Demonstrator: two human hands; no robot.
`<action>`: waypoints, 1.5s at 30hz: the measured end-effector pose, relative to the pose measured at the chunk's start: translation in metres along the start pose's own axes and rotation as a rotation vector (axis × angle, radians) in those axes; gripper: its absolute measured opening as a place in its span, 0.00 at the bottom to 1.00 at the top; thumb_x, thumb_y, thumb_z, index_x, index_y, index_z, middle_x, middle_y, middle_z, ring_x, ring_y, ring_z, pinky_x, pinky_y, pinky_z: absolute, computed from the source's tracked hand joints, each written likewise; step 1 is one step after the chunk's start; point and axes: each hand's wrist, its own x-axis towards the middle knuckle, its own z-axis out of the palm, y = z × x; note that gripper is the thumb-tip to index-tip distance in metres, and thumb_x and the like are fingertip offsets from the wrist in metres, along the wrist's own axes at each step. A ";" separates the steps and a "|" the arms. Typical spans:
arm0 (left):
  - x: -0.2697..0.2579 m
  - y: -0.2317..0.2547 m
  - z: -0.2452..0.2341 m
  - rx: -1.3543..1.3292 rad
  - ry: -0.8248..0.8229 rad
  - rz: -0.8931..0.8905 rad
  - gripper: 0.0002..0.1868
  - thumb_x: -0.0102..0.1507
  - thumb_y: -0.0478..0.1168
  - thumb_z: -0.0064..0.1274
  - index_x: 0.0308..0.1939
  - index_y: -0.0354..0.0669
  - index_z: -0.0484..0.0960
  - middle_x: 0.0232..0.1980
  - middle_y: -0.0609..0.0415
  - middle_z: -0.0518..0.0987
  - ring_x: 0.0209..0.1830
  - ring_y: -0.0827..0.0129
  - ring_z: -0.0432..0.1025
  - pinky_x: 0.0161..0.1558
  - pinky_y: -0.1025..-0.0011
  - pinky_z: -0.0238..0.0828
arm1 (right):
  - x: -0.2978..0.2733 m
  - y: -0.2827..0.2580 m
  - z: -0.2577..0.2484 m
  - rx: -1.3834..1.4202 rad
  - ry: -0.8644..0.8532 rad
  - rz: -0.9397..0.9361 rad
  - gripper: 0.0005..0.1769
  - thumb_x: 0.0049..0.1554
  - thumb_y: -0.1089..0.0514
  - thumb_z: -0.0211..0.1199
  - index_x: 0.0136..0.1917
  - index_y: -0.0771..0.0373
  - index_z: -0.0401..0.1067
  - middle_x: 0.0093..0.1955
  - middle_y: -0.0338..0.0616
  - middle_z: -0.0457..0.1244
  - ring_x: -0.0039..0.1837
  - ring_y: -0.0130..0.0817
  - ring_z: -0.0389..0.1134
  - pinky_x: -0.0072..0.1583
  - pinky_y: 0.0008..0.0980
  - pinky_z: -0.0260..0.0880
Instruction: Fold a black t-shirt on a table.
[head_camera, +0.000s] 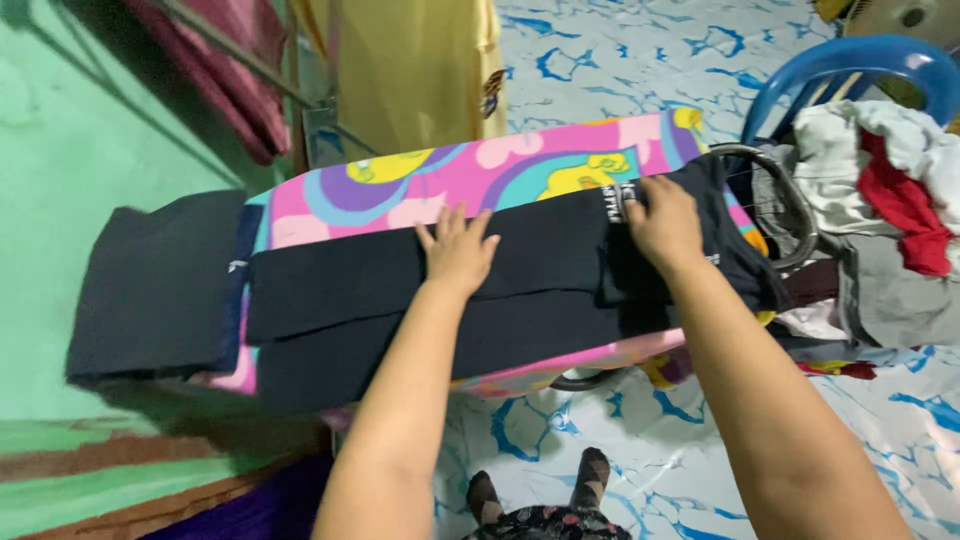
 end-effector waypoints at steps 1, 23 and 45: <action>0.007 0.017 0.006 0.000 -0.004 0.007 0.30 0.68 0.58 0.46 0.73 0.59 0.67 0.80 0.45 0.55 0.82 0.50 0.44 0.73 0.28 0.25 | 0.003 0.024 -0.001 -0.003 0.002 0.007 0.23 0.59 0.53 0.65 0.64 0.66 0.73 0.66 0.57 0.66 0.69 0.57 0.65 0.71 0.49 0.63; 0.091 0.094 0.045 -0.037 0.415 0.199 0.11 0.70 0.45 0.49 0.40 0.42 0.76 0.35 0.44 0.81 0.39 0.45 0.76 0.40 0.48 0.70 | 0.092 0.197 0.044 0.482 0.178 0.469 0.19 0.62 0.49 0.70 0.44 0.65 0.68 0.43 0.54 0.67 0.48 0.50 0.68 0.53 0.45 0.67; 0.023 -0.008 -0.020 0.042 0.203 -0.091 0.14 0.69 0.49 0.48 0.48 0.47 0.85 0.47 0.47 0.83 0.52 0.51 0.75 0.55 0.47 0.63 | 0.026 -0.023 0.049 0.057 -0.212 -0.296 0.33 0.62 0.42 0.59 0.74 0.59 0.64 0.77 0.52 0.57 0.80 0.51 0.51 0.75 0.68 0.41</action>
